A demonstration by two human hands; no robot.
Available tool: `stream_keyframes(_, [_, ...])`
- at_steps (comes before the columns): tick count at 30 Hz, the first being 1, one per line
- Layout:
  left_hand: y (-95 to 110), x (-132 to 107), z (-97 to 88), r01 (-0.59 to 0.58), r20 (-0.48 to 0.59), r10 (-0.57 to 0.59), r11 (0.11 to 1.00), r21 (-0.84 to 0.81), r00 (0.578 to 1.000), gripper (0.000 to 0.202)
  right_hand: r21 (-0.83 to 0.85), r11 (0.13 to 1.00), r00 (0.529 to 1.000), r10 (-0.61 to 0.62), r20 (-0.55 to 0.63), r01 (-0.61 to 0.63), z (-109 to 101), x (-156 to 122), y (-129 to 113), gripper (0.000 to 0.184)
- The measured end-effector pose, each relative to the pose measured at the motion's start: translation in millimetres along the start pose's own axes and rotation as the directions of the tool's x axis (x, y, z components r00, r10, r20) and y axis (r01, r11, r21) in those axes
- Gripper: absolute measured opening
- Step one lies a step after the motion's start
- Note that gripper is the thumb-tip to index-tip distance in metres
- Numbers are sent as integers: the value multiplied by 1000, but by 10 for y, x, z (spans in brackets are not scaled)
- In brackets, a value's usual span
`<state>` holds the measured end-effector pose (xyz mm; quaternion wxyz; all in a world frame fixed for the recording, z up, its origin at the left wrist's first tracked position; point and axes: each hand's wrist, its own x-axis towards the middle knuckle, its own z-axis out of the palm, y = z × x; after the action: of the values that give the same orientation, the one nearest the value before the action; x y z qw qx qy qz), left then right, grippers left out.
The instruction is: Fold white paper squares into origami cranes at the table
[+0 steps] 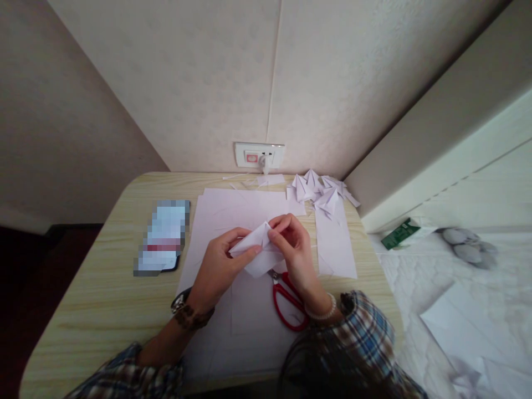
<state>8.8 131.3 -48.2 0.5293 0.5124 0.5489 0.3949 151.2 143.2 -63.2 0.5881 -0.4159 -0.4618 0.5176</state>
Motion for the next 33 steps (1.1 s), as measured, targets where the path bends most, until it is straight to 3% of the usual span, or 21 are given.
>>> stream_keyframes(12, [49, -21, -20, 87, 33, -87, 996, -1, 996, 33, -92, 992, 995, -82, 57, 87, -15, -29, 18, 17])
stream_keyframes(22, [22, -16, -19, 65, 43, -66, 998, 23, 997, 36, -150, 984, 994, -91, 62, 100, -14, -31, 28, 16])
stream_keyframes(30, [51, -18, -23, 62, 25, -61, 998, -4, 998, 30, -67, 998, 997, -1, 81, 6, -24, 20, 7, 18])
stream_keyframes(33, [56, -20, -24, 53, -2, -53, 999, -1, 999, 29, -106, 994, 993, 34, 117, -21, -35, 25, -7, 9])
